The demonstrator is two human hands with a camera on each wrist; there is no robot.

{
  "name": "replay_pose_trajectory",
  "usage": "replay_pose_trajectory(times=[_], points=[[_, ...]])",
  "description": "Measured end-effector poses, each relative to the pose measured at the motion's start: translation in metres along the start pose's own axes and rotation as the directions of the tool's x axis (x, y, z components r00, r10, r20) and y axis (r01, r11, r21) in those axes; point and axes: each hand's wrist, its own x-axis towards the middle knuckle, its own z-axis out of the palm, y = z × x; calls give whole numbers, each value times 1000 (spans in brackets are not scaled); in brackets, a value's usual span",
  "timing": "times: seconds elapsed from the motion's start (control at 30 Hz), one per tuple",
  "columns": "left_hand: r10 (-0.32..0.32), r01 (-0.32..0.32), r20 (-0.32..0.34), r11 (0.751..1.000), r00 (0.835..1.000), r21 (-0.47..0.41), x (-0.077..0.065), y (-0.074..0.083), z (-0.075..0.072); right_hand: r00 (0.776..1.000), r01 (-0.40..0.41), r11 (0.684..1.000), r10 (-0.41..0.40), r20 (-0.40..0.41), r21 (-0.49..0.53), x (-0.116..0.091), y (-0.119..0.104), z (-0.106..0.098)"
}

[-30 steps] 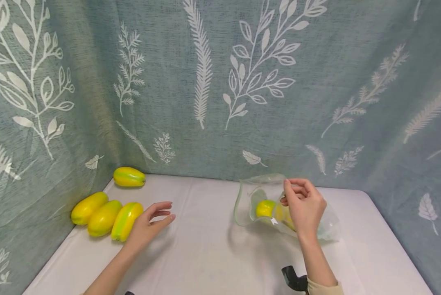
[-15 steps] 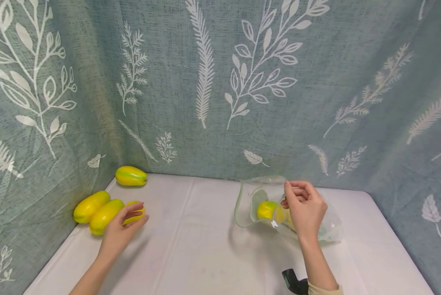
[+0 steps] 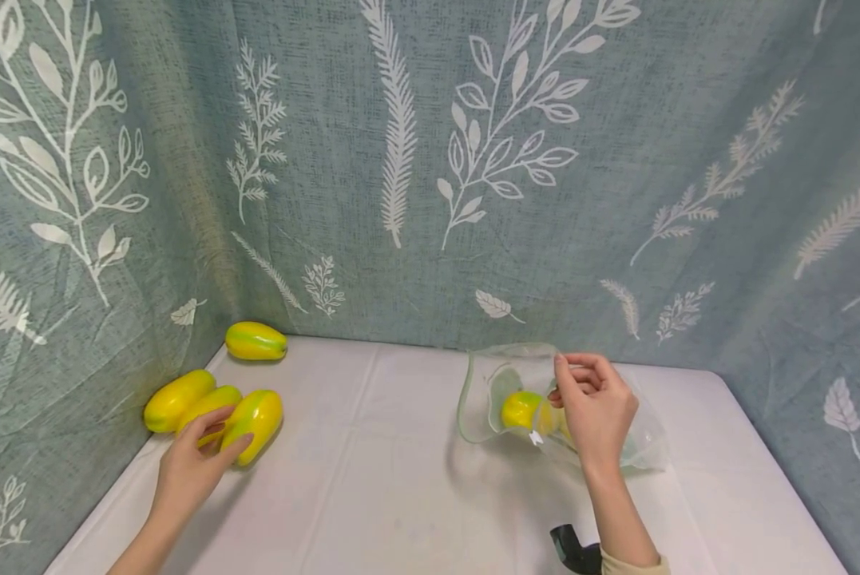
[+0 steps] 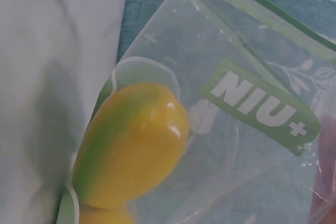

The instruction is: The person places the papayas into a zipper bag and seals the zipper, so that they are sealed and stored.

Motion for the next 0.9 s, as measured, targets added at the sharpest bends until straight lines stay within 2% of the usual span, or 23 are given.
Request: replay_pose_trajectory(times=[0.17, 0.33, 0.47, 0.67, 0.9], points=[[-56, 55, 28, 997, 998, 57, -2, -10, -2, 1000, -10, 1000, 10, 7, -8, -1, 3, 1], [-66, 61, 45, 991, 997, 118, -3, -18, -2, 1000, -4, 1000, 4, 14, 2, -2, 3, 3], [-60, 51, 60, 989, 996, 141, 0, -22, -1, 1000, 11, 1000, -11, 13, 15, -1, 2, 2], [-12, 1, 66, 986, 998, 168, 5, -26, 4, 1000, 13, 1000, -12, -10, 29, -2, 3, -2], [1, -15, 73, 982, 997, 189, 3, -27, 5, 1000, 18, 999, -18, 2, 31, -3, 5, -2]])
